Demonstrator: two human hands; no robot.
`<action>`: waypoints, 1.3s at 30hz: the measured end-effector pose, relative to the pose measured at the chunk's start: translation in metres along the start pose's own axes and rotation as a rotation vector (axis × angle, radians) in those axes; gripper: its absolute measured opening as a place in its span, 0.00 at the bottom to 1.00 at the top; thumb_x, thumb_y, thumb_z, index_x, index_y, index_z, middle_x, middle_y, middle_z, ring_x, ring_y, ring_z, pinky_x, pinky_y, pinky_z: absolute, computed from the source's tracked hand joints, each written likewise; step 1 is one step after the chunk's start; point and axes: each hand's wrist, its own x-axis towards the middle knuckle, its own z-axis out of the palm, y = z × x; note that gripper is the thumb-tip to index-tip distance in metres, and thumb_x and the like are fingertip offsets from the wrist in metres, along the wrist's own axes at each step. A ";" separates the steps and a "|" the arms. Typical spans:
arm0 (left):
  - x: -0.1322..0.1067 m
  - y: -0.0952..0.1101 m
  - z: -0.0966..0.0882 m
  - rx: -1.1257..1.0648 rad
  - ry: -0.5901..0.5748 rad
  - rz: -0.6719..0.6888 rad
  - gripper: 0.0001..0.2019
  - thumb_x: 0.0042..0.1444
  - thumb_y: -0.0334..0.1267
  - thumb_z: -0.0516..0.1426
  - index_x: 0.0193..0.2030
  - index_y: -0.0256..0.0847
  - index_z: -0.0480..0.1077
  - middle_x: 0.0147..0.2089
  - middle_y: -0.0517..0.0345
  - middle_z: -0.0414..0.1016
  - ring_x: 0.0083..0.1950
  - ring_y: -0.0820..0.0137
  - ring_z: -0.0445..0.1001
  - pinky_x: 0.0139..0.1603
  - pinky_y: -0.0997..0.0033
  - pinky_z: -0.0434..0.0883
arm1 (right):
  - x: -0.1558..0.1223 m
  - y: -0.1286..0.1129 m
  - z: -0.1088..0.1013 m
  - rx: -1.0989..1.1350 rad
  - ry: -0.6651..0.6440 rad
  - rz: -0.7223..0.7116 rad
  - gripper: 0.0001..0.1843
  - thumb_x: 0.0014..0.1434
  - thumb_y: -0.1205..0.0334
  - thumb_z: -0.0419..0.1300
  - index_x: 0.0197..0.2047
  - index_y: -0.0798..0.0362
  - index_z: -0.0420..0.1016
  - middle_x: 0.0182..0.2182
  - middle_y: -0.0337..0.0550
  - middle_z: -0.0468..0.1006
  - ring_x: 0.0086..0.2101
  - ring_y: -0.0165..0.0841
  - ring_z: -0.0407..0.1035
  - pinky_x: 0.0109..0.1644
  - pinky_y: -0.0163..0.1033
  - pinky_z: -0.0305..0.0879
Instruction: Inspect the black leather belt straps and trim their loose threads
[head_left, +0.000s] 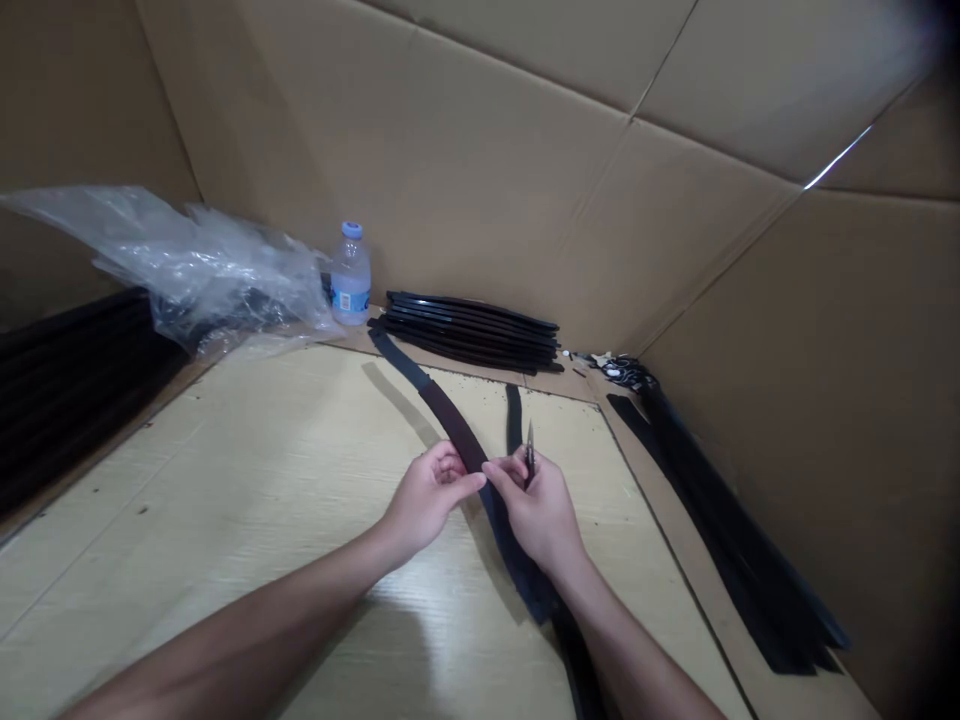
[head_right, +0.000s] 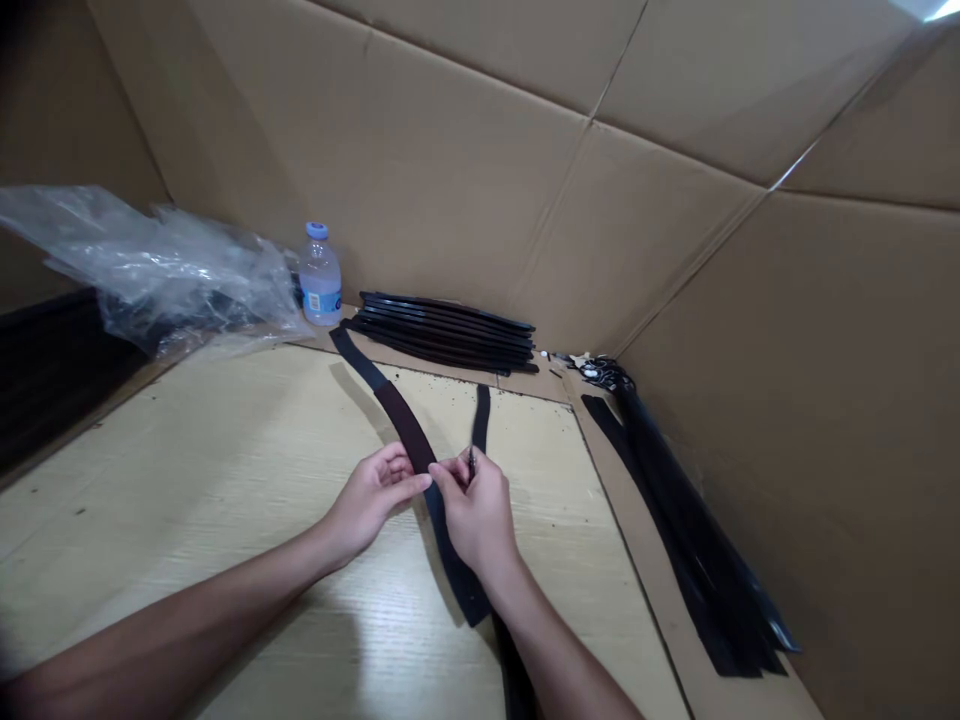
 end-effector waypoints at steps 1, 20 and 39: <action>-0.001 0.001 0.000 0.052 -0.020 0.004 0.11 0.53 0.38 0.58 0.41 0.36 0.66 0.35 0.57 0.71 0.36 0.71 0.70 0.40 0.71 0.66 | 0.002 -0.001 -0.002 -0.019 0.000 -0.023 0.19 0.52 0.59 0.60 0.24 0.50 0.49 0.23 0.37 0.69 0.27 0.31 0.64 0.34 0.36 0.60; 0.007 0.025 -0.019 1.584 -0.329 0.707 0.12 0.59 0.45 0.52 0.41 0.37 0.66 0.38 0.51 0.69 0.42 0.62 0.66 0.45 0.60 0.63 | 0.012 0.016 -0.032 -0.103 -0.440 -0.104 0.16 0.57 0.60 0.57 0.26 0.51 0.52 0.30 0.40 0.71 0.34 0.33 0.66 0.38 0.37 0.62; 0.009 0.024 -0.020 1.496 -0.417 0.563 0.14 0.60 0.46 0.49 0.41 0.37 0.67 0.38 0.50 0.72 0.39 0.62 0.70 0.40 0.64 0.67 | 0.030 0.013 -0.043 -0.070 -0.361 -0.085 0.13 0.57 0.54 0.58 0.29 0.52 0.60 0.30 0.40 0.71 0.31 0.32 0.65 0.34 0.37 0.62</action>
